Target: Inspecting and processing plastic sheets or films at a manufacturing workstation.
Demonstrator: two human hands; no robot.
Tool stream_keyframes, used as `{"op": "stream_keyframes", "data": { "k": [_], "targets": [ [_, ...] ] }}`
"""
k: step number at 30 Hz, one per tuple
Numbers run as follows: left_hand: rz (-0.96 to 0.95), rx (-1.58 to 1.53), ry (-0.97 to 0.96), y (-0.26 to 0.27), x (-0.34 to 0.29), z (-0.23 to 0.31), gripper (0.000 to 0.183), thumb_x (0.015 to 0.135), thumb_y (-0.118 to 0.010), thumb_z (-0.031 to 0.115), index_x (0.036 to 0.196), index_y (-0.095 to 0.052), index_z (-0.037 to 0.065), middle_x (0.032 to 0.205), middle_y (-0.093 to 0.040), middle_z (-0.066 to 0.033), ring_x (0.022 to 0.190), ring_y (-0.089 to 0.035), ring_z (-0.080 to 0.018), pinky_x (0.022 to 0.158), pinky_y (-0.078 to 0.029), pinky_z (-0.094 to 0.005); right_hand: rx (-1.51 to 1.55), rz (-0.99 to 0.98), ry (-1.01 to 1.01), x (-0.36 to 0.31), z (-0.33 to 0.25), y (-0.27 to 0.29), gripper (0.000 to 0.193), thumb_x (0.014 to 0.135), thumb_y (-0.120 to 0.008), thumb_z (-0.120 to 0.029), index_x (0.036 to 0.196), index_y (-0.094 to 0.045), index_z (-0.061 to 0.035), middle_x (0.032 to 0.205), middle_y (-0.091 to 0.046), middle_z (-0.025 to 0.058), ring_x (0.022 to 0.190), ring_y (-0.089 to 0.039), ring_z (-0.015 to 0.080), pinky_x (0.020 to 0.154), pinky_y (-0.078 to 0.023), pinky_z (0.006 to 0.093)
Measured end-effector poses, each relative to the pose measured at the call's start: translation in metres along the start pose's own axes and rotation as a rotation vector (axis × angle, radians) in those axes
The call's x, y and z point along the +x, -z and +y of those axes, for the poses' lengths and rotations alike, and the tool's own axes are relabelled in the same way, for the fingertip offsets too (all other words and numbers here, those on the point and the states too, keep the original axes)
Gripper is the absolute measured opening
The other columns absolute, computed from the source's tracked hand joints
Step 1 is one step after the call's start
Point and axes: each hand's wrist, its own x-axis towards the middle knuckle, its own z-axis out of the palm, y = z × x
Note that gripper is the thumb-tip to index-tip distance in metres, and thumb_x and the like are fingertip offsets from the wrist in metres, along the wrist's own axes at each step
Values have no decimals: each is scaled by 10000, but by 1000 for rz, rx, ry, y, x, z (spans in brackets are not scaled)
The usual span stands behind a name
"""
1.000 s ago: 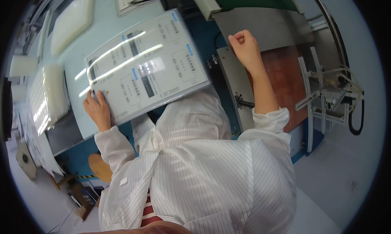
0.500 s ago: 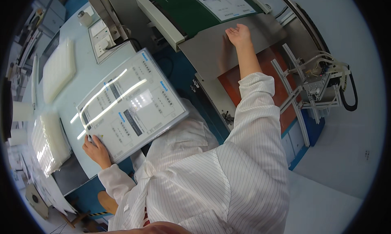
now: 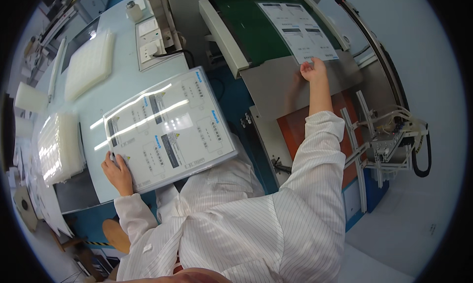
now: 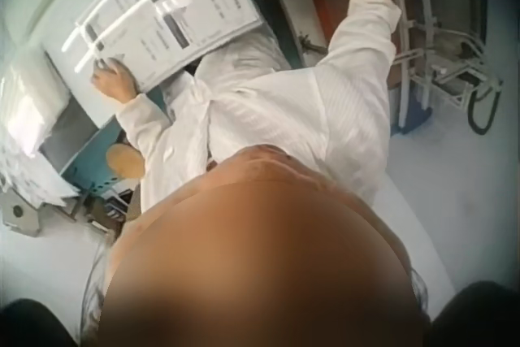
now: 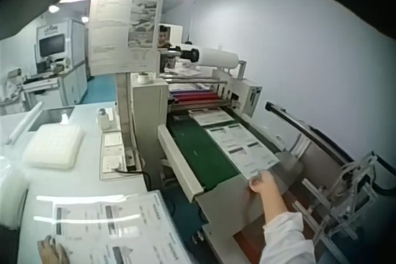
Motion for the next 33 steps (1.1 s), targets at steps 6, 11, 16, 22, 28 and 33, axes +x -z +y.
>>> {"op": "stream_keyframes", "data": {
  "k": [6,11,16,22,28,33],
  "targets": [
    [17,-7,-3,4,0,0,383,923,-536,241,1211,-525,-11,1061,-513,-187,952,-520,-327,841,-429,-395,-133,6,123,-6,7,-9,312,831,-594,-93,1114,-476,-35,1025,-515,101,881,-535,220,740,-487,368],
    [17,-13,-42,1,1,0,379,920,-537,240,1207,-529,-7,1037,-514,-184,934,-518,-321,823,-427,-398,-188,2,379,-18,10,-13,397,786,-581,-29,1174,-496,-24,1147,-574,131,1009,-600,278,750,-505,428],
    [2,-22,6,1,-3,-6,391,929,-532,259,1220,-527,-3,1066,-510,-176,949,-523,-302,845,-435,-387,-218,53,537,-66,42,5,480,797,-538,11,1239,-418,153,1222,-529,235,1062,-580,351,853,-502,422],
    [-17,-21,14,-1,1,-3,393,931,-529,264,1227,-527,6,1088,-508,-177,966,-528,-299,856,-439,-383,-361,365,667,-40,47,98,363,778,-577,-46,1110,-536,95,1055,-607,145,889,-615,263,743,-492,372],
    [-4,-29,5,1,0,-7,390,930,-532,268,1219,-534,6,1093,-512,-179,964,-531,-303,855,-440,-382,-224,449,531,-66,56,95,408,804,-632,-76,1145,-531,123,1141,-590,185,959,-607,282,793,-497,388],
    [12,-60,-2,1,0,-6,380,919,-549,257,1210,-541,13,1082,-517,-179,962,-531,-310,856,-439,-385,-134,370,464,-54,53,101,386,804,-666,-66,1118,-550,127,1134,-600,191,958,-614,284,780,-508,389]
  ]
}}
